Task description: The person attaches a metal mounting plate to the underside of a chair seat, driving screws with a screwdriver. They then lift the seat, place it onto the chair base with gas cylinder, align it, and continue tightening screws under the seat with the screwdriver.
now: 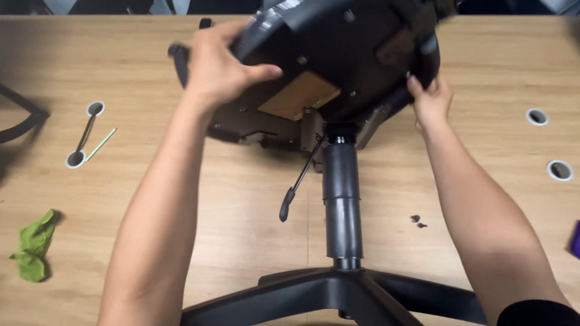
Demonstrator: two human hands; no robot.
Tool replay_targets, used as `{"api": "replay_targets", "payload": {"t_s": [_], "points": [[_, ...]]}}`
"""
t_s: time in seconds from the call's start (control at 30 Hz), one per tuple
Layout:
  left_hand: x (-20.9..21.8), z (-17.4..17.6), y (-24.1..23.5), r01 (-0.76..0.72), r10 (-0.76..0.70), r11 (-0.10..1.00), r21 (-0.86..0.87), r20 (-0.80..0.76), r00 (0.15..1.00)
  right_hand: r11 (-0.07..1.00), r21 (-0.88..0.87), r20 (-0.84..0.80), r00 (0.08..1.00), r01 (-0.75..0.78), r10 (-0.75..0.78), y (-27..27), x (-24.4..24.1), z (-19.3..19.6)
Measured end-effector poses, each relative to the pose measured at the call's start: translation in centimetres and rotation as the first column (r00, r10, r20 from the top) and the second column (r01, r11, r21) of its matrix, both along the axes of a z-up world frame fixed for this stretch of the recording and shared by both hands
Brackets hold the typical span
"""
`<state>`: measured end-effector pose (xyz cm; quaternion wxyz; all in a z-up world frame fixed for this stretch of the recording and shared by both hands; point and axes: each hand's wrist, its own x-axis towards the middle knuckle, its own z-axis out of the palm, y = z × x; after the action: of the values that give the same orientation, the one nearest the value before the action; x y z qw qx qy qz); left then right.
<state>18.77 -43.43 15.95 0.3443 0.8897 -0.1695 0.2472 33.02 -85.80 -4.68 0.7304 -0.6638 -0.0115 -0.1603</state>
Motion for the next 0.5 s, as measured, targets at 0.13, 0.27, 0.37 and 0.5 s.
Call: {"api": "replay_targets", "payload": {"t_s": [0.13,0.27,0.37,0.5], "points": [[-2.3,1.0,2.4,0.088,-0.066,0.95,-0.3,0.082,0.994,0.99,-0.106,0.431,0.892,-0.096,0.133,-0.5,4.3,7.6],[-5.3,-0.4,4.4,0.1,-0.082,0.846,-0.524,0.056,0.995,0.989,0.037,0.324,0.938,-0.142,0.122,2.0,2.0,11.6],[-7.3,-0.7,4.7,0.097,-0.066,0.819,-0.565,0.075,0.995,0.938,0.16,0.052,0.951,-0.308,0.303,3.8,1.7,8.0],[-9.6,0.8,5.2,0.109,-0.051,0.906,-0.409,0.149,0.987,0.779,0.384,-0.118,0.81,-0.496,0.574,6.4,-0.4,7.0]]}}
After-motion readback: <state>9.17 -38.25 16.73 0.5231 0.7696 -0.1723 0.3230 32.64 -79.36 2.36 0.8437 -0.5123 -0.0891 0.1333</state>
